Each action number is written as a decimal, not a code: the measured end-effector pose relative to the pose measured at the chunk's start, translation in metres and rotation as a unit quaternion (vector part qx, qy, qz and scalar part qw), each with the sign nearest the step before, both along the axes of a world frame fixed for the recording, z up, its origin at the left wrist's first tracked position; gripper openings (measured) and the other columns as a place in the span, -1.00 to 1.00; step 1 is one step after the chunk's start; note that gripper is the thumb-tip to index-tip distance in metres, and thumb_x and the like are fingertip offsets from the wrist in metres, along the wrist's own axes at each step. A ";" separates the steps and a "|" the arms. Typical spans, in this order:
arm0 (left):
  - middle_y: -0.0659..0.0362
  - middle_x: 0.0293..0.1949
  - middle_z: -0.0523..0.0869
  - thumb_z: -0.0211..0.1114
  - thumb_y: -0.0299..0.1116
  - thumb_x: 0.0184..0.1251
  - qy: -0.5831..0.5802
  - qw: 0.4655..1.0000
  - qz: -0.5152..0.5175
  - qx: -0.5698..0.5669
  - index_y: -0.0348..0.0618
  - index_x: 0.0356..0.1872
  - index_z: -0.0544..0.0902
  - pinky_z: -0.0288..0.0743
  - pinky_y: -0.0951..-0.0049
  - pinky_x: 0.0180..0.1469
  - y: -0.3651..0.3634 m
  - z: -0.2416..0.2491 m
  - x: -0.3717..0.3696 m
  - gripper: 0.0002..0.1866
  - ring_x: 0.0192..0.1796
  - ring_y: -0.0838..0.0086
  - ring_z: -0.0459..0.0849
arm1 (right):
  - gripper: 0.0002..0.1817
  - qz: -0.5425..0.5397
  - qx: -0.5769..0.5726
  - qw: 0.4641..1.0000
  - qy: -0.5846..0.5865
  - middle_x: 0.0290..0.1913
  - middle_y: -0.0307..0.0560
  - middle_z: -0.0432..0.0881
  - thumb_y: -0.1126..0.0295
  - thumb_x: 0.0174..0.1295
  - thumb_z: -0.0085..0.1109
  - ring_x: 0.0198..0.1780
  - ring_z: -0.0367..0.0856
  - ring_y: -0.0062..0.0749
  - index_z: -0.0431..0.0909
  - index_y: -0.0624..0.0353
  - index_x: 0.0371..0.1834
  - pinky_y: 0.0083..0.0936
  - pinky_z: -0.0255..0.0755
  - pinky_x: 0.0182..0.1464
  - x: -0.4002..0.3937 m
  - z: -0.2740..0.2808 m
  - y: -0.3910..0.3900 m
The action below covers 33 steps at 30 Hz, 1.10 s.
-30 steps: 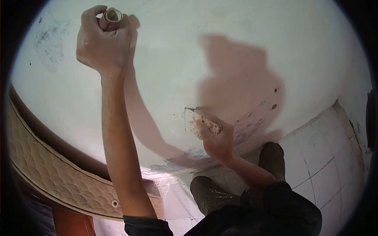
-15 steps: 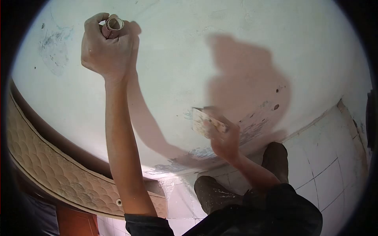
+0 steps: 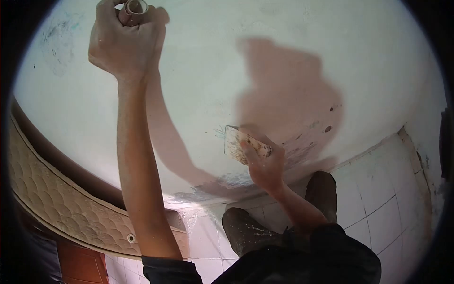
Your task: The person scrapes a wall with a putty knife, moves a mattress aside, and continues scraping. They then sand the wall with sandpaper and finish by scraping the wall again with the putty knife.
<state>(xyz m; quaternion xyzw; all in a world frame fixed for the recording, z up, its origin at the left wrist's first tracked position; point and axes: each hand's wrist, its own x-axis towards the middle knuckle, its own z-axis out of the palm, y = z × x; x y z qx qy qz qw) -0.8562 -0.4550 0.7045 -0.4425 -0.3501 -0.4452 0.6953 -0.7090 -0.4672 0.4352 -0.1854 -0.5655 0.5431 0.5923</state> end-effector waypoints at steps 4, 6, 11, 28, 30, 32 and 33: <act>0.29 -0.57 0.71 0.41 -0.40 0.02 -0.002 1.000 0.007 -0.014 -0.06 -0.41 0.64 0.57 0.57 -0.41 -0.005 0.000 -0.003 -0.88 -0.51 0.51 0.72 | -0.75 0.002 0.008 1.000 0.005 -0.24 0.06 0.71 0.50 0.22 0.15 -0.20 0.63 -0.54 0.61 0.35 -0.05 -0.58 0.50 -0.13 0.003 -0.008 0.000; 0.30 -0.56 0.71 0.41 -0.40 0.02 -0.014 0.999 0.024 -0.024 -0.06 -0.41 0.64 0.57 0.57 -0.41 -0.006 0.002 -0.003 -0.88 -0.50 0.51 0.72 | -0.75 0.003 0.010 1.000 0.027 -0.22 0.07 0.71 0.50 0.22 0.15 -0.19 0.63 -0.54 0.61 0.35 -0.06 -0.58 0.50 -0.12 0.001 -0.007 0.002; 0.29 -0.55 0.72 0.41 -0.40 0.03 0.034 0.999 0.009 0.015 -0.06 -0.42 0.65 0.56 0.58 -0.40 -0.001 0.004 -0.005 -0.89 -0.49 0.52 0.72 | -0.75 -0.024 0.046 0.999 -0.014 -0.22 0.02 0.71 0.49 0.25 0.14 -0.17 0.63 -0.54 0.61 0.34 -0.04 -0.56 0.50 -0.10 -0.004 0.012 -0.006; 0.27 -0.72 0.40 0.23 -0.62 0.14 0.022 0.999 -0.007 -0.036 -0.13 -0.41 0.48 0.20 0.53 -0.63 -0.009 -0.004 0.019 -0.87 -0.66 0.64 0.38 | -0.73 -0.014 0.039 0.999 0.023 -0.25 0.09 0.72 0.51 0.22 0.16 -0.24 0.66 -0.51 0.60 0.37 -0.04 -0.56 0.52 -0.16 -0.008 -0.006 0.001; 0.27 -0.71 0.40 0.24 -0.61 0.14 0.033 0.999 -0.004 -0.035 -0.13 -0.41 0.48 0.20 0.52 -0.63 -0.007 -0.002 0.012 -0.86 -0.66 0.64 0.38 | -0.73 -0.015 0.050 0.998 0.031 -0.24 0.10 0.72 0.51 0.22 0.17 -0.23 0.66 -0.51 0.60 0.37 -0.03 -0.55 0.52 -0.15 -0.014 0.008 -0.001; 0.30 -0.56 0.71 0.41 -0.42 0.02 -0.007 1.000 0.025 -0.009 -0.05 -0.41 0.65 0.56 0.58 -0.42 -0.006 0.000 0.000 -0.89 -0.51 0.53 0.72 | -0.73 -0.010 0.044 0.999 0.030 -0.22 0.07 0.72 0.51 0.22 0.17 -0.19 0.67 -0.49 0.60 0.37 -0.03 -0.55 0.52 -0.12 -0.021 0.025 -0.003; 0.30 -0.56 0.71 0.41 -0.42 0.02 -0.006 1.000 0.024 -0.006 -0.05 -0.41 0.65 0.56 0.58 -0.42 -0.004 0.001 -0.001 -0.89 -0.51 0.53 0.72 | -0.73 -0.012 0.046 0.998 0.032 -0.22 0.07 0.72 0.51 0.22 0.17 -0.19 0.67 -0.49 0.60 0.37 -0.03 -0.55 0.52 -0.12 -0.022 0.025 0.000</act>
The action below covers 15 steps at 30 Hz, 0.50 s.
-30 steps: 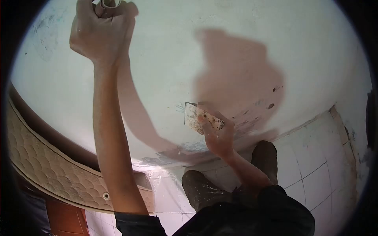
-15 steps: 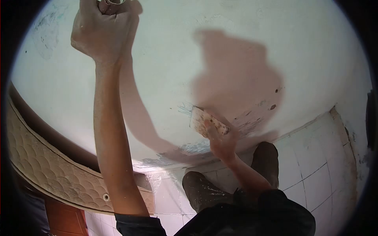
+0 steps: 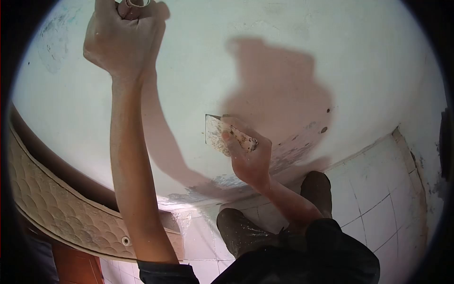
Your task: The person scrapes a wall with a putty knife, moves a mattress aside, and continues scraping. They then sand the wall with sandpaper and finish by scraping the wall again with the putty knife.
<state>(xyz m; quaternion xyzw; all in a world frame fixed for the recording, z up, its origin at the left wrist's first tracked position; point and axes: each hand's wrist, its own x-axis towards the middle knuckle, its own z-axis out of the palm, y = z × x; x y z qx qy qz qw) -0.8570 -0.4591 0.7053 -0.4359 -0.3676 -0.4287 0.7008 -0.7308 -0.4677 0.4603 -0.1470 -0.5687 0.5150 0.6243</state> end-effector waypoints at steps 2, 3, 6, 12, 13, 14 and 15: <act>0.31 -0.56 0.71 0.41 -0.43 0.02 0.016 1.000 -0.018 0.005 -0.05 -0.40 0.65 0.56 0.59 -0.43 0.001 0.000 -0.001 -0.89 -0.52 0.53 0.71 | -0.74 -0.063 0.063 0.996 0.006 -0.21 0.05 0.72 0.50 0.21 0.18 -0.20 0.66 -0.51 0.60 0.37 -0.05 -0.55 0.52 -0.14 -0.002 -0.007 0.000; 0.31 -0.56 0.71 0.41 -0.43 0.02 0.019 1.000 -0.020 0.003 -0.05 -0.40 0.65 0.56 0.59 -0.43 0.000 0.000 0.000 -0.89 -0.52 0.53 0.71 | -0.74 -0.065 0.062 0.996 0.009 -0.21 0.05 0.72 0.50 0.21 0.18 -0.20 0.66 -0.51 0.60 0.37 -0.05 -0.55 0.52 -0.14 0.000 -0.016 -0.002; 0.31 -0.56 0.71 0.40 -0.43 0.03 0.029 1.000 -0.004 0.004 -0.05 -0.40 0.65 0.56 0.59 -0.44 0.000 0.001 0.001 -0.89 -0.53 0.53 0.71 | -0.76 -0.011 -0.023 0.998 0.049 -0.26 0.00 0.71 0.48 0.22 0.19 -0.26 0.64 -0.55 0.62 0.36 -0.08 -0.58 0.51 -0.20 0.009 -0.025 -0.001; 0.30 -0.55 0.72 0.40 -0.42 0.03 0.013 1.000 -0.014 -0.020 -0.03 -0.39 0.65 0.57 0.59 -0.43 -0.002 0.001 -0.005 -0.89 -0.50 0.52 0.73 | -0.74 0.118 -0.108 0.987 0.011 -0.32 -0.14 0.67 0.47 0.23 0.19 -0.31 0.58 -0.61 0.60 0.37 -0.05 -0.61 0.49 -0.25 0.014 -0.001 0.002; 0.31 -0.53 0.73 0.41 -0.41 0.03 0.024 1.000 -0.001 -0.006 -0.02 -0.39 0.65 0.57 0.58 -0.42 -0.001 0.002 -0.009 -0.88 -0.49 0.52 0.73 | -0.73 0.120 -0.100 0.988 0.013 -0.31 -0.14 0.67 0.47 0.23 0.19 -0.30 0.58 -0.62 0.59 0.37 -0.04 -0.62 0.49 -0.24 0.019 -0.007 0.003; 0.32 -0.52 0.73 0.42 -0.39 0.04 0.037 0.999 0.012 0.008 -0.01 -0.38 0.65 0.58 0.58 -0.41 0.000 0.004 -0.010 -0.87 -0.48 0.52 0.73 | -0.73 0.122 -0.092 0.988 0.017 -0.30 -0.14 0.67 0.47 0.23 0.19 -0.28 0.58 -0.63 0.58 0.37 -0.03 -0.63 0.49 -0.23 0.020 -0.012 0.003; 0.32 -0.52 0.73 0.42 -0.39 0.04 0.036 0.999 0.012 0.009 -0.01 -0.38 0.65 0.58 0.58 -0.41 -0.002 0.001 0.003 -0.87 -0.48 0.52 0.73 | -0.73 0.122 -0.091 0.988 0.016 -0.30 -0.14 0.67 0.47 0.23 0.19 -0.28 0.58 -0.63 0.58 0.37 -0.03 -0.63 0.49 -0.23 0.017 -0.015 0.004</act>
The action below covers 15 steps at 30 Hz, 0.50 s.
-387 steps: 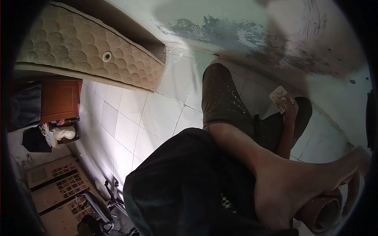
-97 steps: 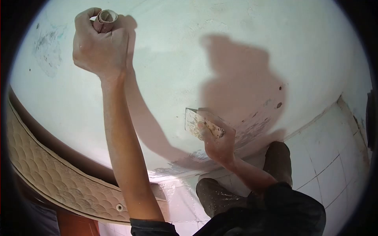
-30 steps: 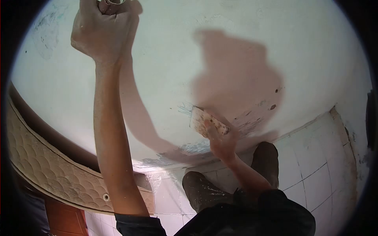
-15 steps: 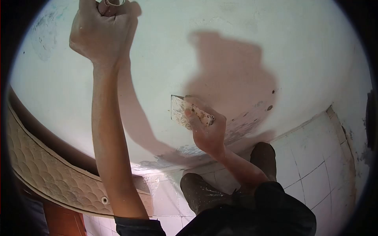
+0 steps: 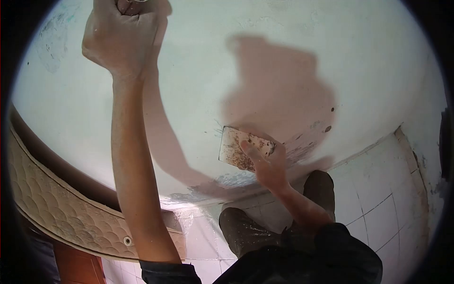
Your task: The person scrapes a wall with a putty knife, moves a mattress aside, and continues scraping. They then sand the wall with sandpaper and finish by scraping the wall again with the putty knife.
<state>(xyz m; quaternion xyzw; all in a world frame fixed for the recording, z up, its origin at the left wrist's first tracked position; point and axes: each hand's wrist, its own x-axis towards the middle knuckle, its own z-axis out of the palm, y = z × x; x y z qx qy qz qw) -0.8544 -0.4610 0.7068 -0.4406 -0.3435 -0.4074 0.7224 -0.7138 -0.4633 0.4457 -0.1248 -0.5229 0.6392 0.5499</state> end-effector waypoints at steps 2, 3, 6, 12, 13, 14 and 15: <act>0.27 -0.72 0.39 0.24 -0.61 0.16 -0.021 0.999 -0.034 -0.014 -0.12 -0.41 0.48 0.20 0.53 -0.63 0.001 -0.010 0.026 -0.86 -0.66 0.65 0.37 | -0.73 -0.043 0.016 0.999 0.002 -0.27 -0.12 0.67 0.47 0.24 0.18 -0.26 0.57 -0.65 0.59 0.37 -0.03 -0.65 0.48 -0.22 -0.005 0.001 -0.001; 0.27 -0.72 0.39 0.24 -0.61 0.16 -0.022 0.999 -0.035 -0.016 -0.12 -0.41 0.48 0.20 0.53 -0.63 0.003 -0.010 0.022 -0.86 -0.66 0.65 0.37 | -0.73 -0.044 0.014 0.999 0.001 -0.27 -0.12 0.67 0.47 0.24 0.18 -0.26 0.57 -0.65 0.59 0.37 -0.03 -0.65 0.48 -0.22 -0.005 0.006 -0.003; 0.30 -0.71 0.40 0.23 -0.60 0.20 0.006 0.995 -0.094 -0.025 -0.12 -0.43 0.48 0.20 0.55 -0.62 0.004 -0.001 -0.003 -0.86 -0.66 0.67 0.37 | -0.73 0.001 -0.019 1.000 0.014 -0.26 -0.12 0.67 0.48 0.24 0.18 -0.27 0.58 -0.64 0.58 0.37 -0.02 -0.65 0.48 -0.21 -0.007 0.021 -0.007; 0.31 -0.51 0.73 0.44 -0.38 0.03 -0.026 1.000 0.000 -0.012 -0.01 -0.37 0.66 0.59 0.55 -0.38 0.000 0.002 -0.013 -0.86 -0.46 0.51 0.74 | -0.72 -0.011 -0.060 0.997 0.053 -0.24 -0.14 0.67 0.48 0.24 0.18 -0.28 0.56 -0.65 0.57 0.35 -0.01 -0.66 0.47 -0.22 -0.013 0.008 -0.014; 0.31 -0.50 0.74 0.44 -0.37 0.03 -0.018 1.000 -0.005 -0.014 -0.01 -0.37 0.66 0.59 0.55 -0.38 0.000 0.002 -0.014 -0.86 -0.46 0.51 0.74 | -0.72 -0.027 -0.034 0.998 0.040 -0.25 -0.14 0.67 0.48 0.24 0.18 -0.28 0.57 -0.65 0.57 0.34 0.00 -0.66 0.47 -0.21 -0.015 0.013 -0.014; 0.30 -0.50 0.74 0.45 -0.37 0.03 -0.009 1.000 -0.010 -0.017 -0.01 -0.37 0.66 0.59 0.54 -0.37 0.000 0.003 -0.013 -0.86 -0.46 0.51 0.74 | -0.72 -0.042 -0.009 0.999 0.028 -0.25 -0.15 0.67 0.48 0.24 0.17 -0.27 0.57 -0.64 0.58 0.33 0.01 -0.66 0.47 -0.20 -0.016 0.017 -0.014; 0.30 -0.50 0.74 0.45 -0.37 0.03 -0.006 1.000 -0.010 -0.019 -0.01 -0.37 0.66 0.59 0.54 -0.37 0.001 0.004 -0.011 -0.86 -0.46 0.51 0.74 | -0.72 -0.042 -0.011 0.999 0.030 -0.25 -0.15 0.67 0.48 0.24 0.17 -0.27 0.57 -0.64 0.58 0.33 0.01 -0.66 0.47 -0.20 -0.018 0.015 -0.012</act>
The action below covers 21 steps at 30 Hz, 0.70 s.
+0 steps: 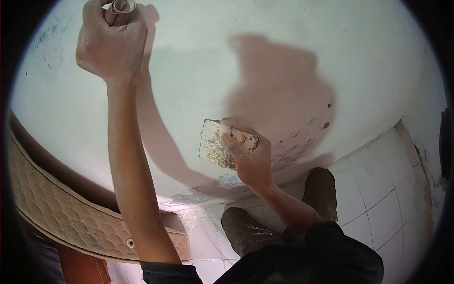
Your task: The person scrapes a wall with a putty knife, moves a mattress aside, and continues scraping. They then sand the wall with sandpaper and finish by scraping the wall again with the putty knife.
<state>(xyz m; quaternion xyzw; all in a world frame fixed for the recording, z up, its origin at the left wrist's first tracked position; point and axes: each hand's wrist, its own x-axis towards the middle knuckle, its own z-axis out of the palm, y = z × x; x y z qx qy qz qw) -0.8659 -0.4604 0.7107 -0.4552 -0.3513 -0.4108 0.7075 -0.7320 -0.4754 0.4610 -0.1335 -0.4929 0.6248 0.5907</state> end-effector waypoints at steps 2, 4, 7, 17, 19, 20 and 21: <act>0.30 -0.49 0.74 0.45 -0.37 0.03 -0.036 0.999 0.019 0.001 -0.01 -0.37 0.66 0.59 0.55 -0.36 -0.001 -0.002 0.003 -0.85 -0.45 0.51 0.74 | -0.71 -0.006 0.020 1.000 -0.010 -0.20 -0.09 0.68 0.47 0.25 0.19 -0.23 0.59 -0.61 0.57 0.32 0.02 -0.65 0.49 -0.15 -0.003 -0.013 0.006; 0.30 -0.49 0.74 0.45 -0.37 0.03 -0.018 1.000 0.008 -0.003 -0.02 -0.37 0.66 0.59 0.55 -0.35 0.000 -0.003 0.000 -0.85 -0.44 0.51 0.74 | -0.71 -0.020 0.039 0.999 -0.030 -0.16 -0.05 0.68 0.45 0.25 0.20 -0.21 0.60 -0.59 0.58 0.32 0.02 -0.63 0.50 -0.13 0.009 -0.036 0.008; 0.29 -0.49 0.74 0.44 -0.36 0.04 -0.005 1.000 0.006 -0.007 -0.03 -0.37 0.66 0.60 0.55 -0.33 -0.001 -0.002 -0.002 -0.86 -0.43 0.49 0.75 | -0.69 -0.054 0.097 0.987 -0.120 -0.10 -0.01 0.68 0.40 0.27 0.21 -0.17 0.62 -0.54 0.56 0.36 0.01 -0.55 0.52 -0.12 0.039 -0.120 0.013; 0.25 -0.55 0.73 0.41 -0.37 -0.01 -0.099 0.995 -0.006 -0.013 -0.14 -0.48 0.71 0.61 0.56 -0.35 0.002 0.003 -0.010 -0.90 -0.46 0.50 0.74 | -0.73 -0.088 -0.138 0.879 -0.448 -0.38 0.08 0.67 0.28 0.25 0.23 -0.33 0.69 -0.37 0.64 0.34 -0.30 -0.47 0.50 -0.28 0.104 -0.275 -0.022; 0.25 -0.56 0.74 0.43 -0.34 -0.02 -0.040 0.999 0.007 -0.018 -0.16 -0.49 0.72 0.61 0.58 -0.38 -0.003 0.006 -0.015 -0.87 -0.48 0.52 0.73 | -0.78 -0.149 -0.085 0.924 -0.343 -0.37 0.04 0.68 0.37 0.21 0.23 -0.33 0.67 -0.41 0.65 0.35 -0.27 -0.51 0.50 -0.27 0.092 -0.236 -0.020; 0.24 -0.54 0.75 0.44 -0.32 -0.01 -0.048 0.997 0.045 -0.026 -0.17 -0.48 0.72 0.61 0.58 -0.38 -0.005 0.007 -0.014 -0.85 -0.48 0.52 0.73 | -0.81 -0.222 -0.034 0.941 -0.252 -0.37 0.02 0.68 0.45 0.19 0.23 -0.33 0.66 -0.47 0.65 0.38 -0.22 -0.55 0.50 -0.26 0.087 -0.225 -0.022; 0.24 -0.53 0.76 0.44 -0.30 -0.01 -0.055 0.994 0.085 -0.033 -0.17 -0.47 0.73 0.61 0.59 -0.38 -0.005 0.009 -0.014 -0.83 -0.48 0.52 0.73 | -0.81 -0.217 -0.042 0.943 -0.248 -0.37 0.02 0.68 0.45 0.19 0.23 -0.33 0.66 -0.47 0.65 0.38 -0.22 -0.55 0.50 -0.26 0.085 -0.221 -0.023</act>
